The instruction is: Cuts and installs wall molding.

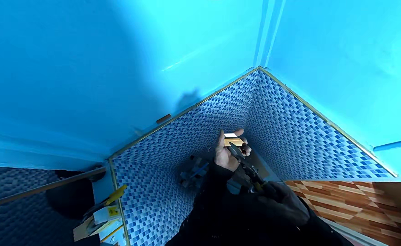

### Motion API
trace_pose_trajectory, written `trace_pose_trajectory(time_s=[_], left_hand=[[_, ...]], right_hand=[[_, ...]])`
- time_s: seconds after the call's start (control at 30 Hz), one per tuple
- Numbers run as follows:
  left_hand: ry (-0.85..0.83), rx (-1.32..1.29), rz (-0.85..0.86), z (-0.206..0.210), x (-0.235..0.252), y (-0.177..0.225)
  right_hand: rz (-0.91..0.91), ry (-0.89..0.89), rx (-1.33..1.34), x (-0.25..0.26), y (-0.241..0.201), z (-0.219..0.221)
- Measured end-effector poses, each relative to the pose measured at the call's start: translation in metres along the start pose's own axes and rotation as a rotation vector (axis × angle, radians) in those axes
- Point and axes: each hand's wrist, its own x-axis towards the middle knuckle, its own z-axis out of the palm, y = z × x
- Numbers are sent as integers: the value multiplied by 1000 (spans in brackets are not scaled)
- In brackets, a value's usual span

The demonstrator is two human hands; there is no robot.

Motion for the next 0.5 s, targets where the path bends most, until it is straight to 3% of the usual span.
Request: trace_pose_trajectory(time_s=[0.5], left_hand=[[-10,29,7,-1,3,-3]], right_hand=[[-8,-63,56,5,0,-6]])
